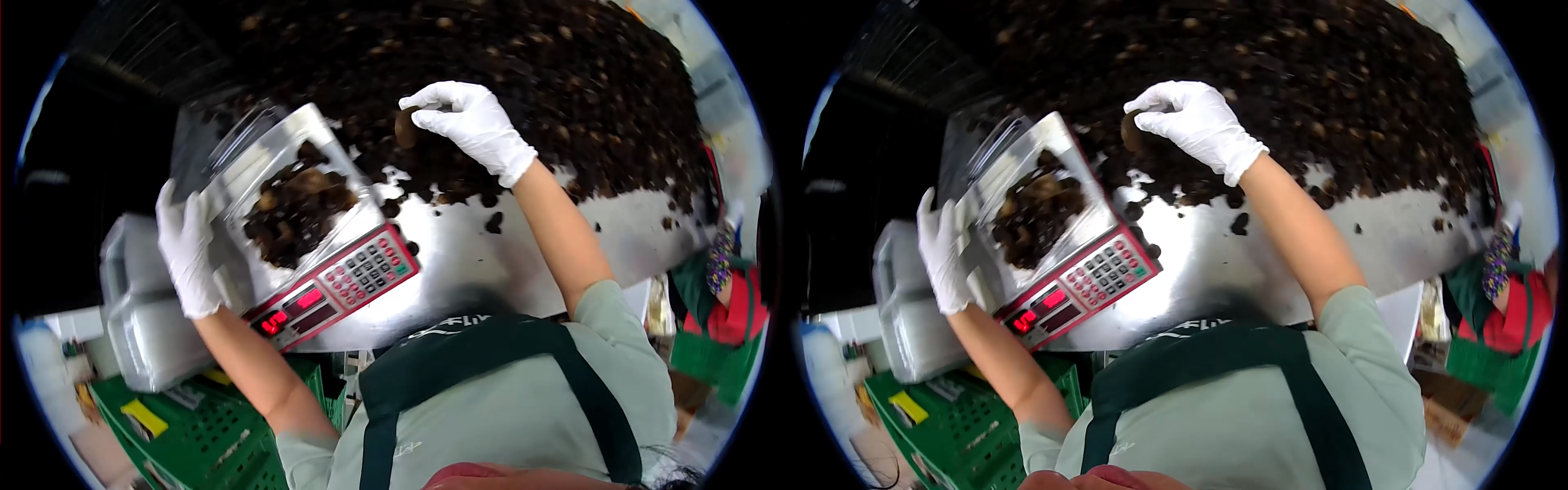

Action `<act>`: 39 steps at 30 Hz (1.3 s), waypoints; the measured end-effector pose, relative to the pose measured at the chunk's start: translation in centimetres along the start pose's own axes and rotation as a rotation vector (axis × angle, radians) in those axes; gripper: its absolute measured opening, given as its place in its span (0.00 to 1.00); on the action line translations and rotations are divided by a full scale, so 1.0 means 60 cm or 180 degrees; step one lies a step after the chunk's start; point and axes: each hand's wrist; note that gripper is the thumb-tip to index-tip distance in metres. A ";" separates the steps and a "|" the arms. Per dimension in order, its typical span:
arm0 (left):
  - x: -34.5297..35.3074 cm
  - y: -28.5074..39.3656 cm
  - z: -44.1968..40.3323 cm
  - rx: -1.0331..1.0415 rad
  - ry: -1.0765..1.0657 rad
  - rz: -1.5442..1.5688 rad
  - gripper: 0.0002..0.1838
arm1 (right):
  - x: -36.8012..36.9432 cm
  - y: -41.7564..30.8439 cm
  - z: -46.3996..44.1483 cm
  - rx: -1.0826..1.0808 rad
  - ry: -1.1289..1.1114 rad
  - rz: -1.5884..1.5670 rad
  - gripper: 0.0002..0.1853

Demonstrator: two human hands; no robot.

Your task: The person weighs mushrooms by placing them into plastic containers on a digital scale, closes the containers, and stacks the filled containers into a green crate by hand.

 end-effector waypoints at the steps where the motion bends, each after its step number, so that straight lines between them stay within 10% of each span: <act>1: -0.002 0.004 0.001 0.0002 -0.0041 -0.0145 0.30 | 0.028 -0.018 -0.009 -0.0236 -0.0103 -0.0115 0.11; 8: -0.005 -0.013 -0.016 -0.0087 -0.0065 -0.0649 0.30 | 0.190 -0.092 -0.047 -0.3292 -0.0109 0.3095 0.15; 16: -0.008 0.021 -0.016 -0.0182 -0.0102 -0.0123 0.30 | 0.085 -0.084 0.005 -0.1267 -0.0398 0.0315 0.19; 24: 0.013 -0.025 -0.096 -0.0097 -0.0682 -0.1183 0.34 | 0.002 0.013 0.129 0.0290 -0.0171 0.0226 0.17; 34: 0.040 -0.035 -0.117 -0.0270 -0.0860 -0.2237 0.42 | 0.027 0.001 0.130 -0.0254 -0.0427 0.0767 0.18; 39: 0.034 0.011 -0.034 0.0526 0.0064 0.0948 0.39 | 0.038 -0.010 0.116 -0.0416 -0.0566 0.0761 0.16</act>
Point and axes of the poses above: each hand's wrist, its own z-axis away from the middle knuckle, its own x-axis out of the palm, y = z × x
